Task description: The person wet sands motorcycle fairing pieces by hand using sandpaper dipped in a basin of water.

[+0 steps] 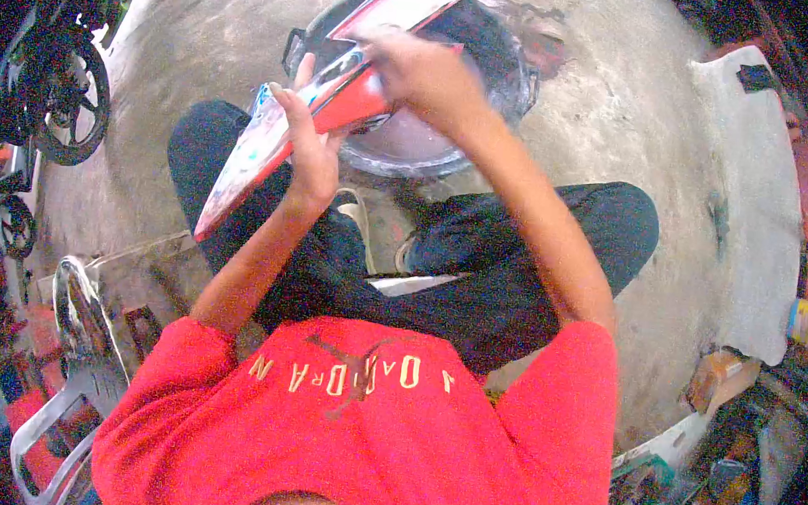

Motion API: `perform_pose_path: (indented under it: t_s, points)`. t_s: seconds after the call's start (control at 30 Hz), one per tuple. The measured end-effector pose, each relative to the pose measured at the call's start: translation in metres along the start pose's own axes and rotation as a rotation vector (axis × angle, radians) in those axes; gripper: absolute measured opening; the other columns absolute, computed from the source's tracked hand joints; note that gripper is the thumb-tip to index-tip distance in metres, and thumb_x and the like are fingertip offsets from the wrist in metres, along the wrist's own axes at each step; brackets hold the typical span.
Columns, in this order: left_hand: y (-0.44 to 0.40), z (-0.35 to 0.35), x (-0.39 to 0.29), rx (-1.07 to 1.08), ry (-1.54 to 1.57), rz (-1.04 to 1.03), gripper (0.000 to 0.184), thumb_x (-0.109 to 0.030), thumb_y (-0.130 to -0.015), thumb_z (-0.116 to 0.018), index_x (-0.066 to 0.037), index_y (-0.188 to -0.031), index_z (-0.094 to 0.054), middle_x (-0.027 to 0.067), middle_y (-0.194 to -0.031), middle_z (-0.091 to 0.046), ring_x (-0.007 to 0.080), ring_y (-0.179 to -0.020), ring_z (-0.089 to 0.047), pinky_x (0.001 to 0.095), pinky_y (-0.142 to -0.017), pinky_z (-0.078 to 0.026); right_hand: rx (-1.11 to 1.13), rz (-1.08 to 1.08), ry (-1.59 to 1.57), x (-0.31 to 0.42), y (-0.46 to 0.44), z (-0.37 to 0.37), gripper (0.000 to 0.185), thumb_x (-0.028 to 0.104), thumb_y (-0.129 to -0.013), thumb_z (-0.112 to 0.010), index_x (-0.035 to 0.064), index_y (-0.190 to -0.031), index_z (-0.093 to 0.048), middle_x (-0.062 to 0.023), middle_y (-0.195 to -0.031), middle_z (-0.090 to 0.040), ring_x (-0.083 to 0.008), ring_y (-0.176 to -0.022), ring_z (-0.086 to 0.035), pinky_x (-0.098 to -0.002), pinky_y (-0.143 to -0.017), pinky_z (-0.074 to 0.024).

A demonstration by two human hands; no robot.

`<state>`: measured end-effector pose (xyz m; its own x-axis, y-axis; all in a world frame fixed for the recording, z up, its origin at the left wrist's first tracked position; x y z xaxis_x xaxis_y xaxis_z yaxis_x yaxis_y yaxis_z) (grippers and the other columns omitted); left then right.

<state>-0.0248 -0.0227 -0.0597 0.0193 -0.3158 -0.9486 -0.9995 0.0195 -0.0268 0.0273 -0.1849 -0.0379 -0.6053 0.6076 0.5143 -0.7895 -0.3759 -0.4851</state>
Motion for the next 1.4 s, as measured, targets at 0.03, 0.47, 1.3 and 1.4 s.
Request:
perform_pose_path:
  t_s: [0.03, 0.47, 1.3, 1.4]
  points:
    - [-0.003, -0.001, 0.003, -0.003, -0.034, -0.048, 0.090, -0.076, -0.095, -0.023, -0.011, -0.157, -0.021, 0.0141, -0.150, -0.043, 0.0276, -0.137, -0.045, 0.0420, -0.113, -0.035, 0.004, 0.129, 0.000, 0.012, 0.004, -0.006, 0.036, 0.006, -0.093, -0.057, 0.0052, -0.129, -0.061, -0.0180, -0.124, -0.066, -0.0325, -0.110, -0.067, -0.0371, -0.092, -0.0540]
    - [0.004, -0.007, -0.022, 0.011, -0.029, 0.085, 0.089, -0.073, -0.097, -0.016, -0.009, -0.159, -0.016, 0.0138, -0.150, -0.043, 0.0261, -0.137, -0.044, 0.0416, -0.114, -0.035, 0.006, 0.214, -0.104, 0.052, 0.019, 0.007, 0.036, 0.000, -0.090, -0.057, 0.0024, -0.126, -0.061, -0.0197, -0.129, -0.063, -0.0359, -0.124, -0.058, -0.0413, -0.102, -0.0495]
    - [-0.002, -0.007, -0.003, -0.043, 0.062, -0.001, 0.082, -0.069, -0.099, -0.017, -0.011, -0.156, -0.027, 0.0151, -0.143, -0.051, 0.0247, -0.132, -0.049, 0.0417, -0.114, -0.035, -0.043, -0.096, 0.137, -0.006, 0.017, 0.006, 0.041, 0.003, -0.088, -0.054, 0.0027, -0.129, -0.060, -0.0191, -0.129, -0.063, -0.0310, -0.119, -0.063, -0.0398, -0.098, -0.0522]
    - [-0.004, -0.007, -0.005, -0.004, 0.075, -0.058, 0.083, -0.070, -0.098, -0.017, -0.011, -0.156, -0.027, 0.0155, -0.144, -0.050, 0.0261, -0.132, -0.050, 0.0431, -0.114, -0.036, -0.089, 0.170, 0.134, 0.037, 0.024, -0.001, 0.039, 0.012, -0.088, -0.057, 0.0026, -0.126, -0.061, -0.0189, -0.126, -0.065, -0.0322, -0.121, -0.062, -0.0418, -0.103, -0.0496]
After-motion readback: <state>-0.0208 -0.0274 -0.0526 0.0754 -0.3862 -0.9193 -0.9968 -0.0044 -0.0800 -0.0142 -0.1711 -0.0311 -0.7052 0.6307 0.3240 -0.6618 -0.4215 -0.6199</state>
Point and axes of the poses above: each hand's wrist, its own y-axis away from the middle knuckle, its own z-axis out of the back of the hand, x = y × z, the point moved 1 cm from there along -y, towards the middle knuckle
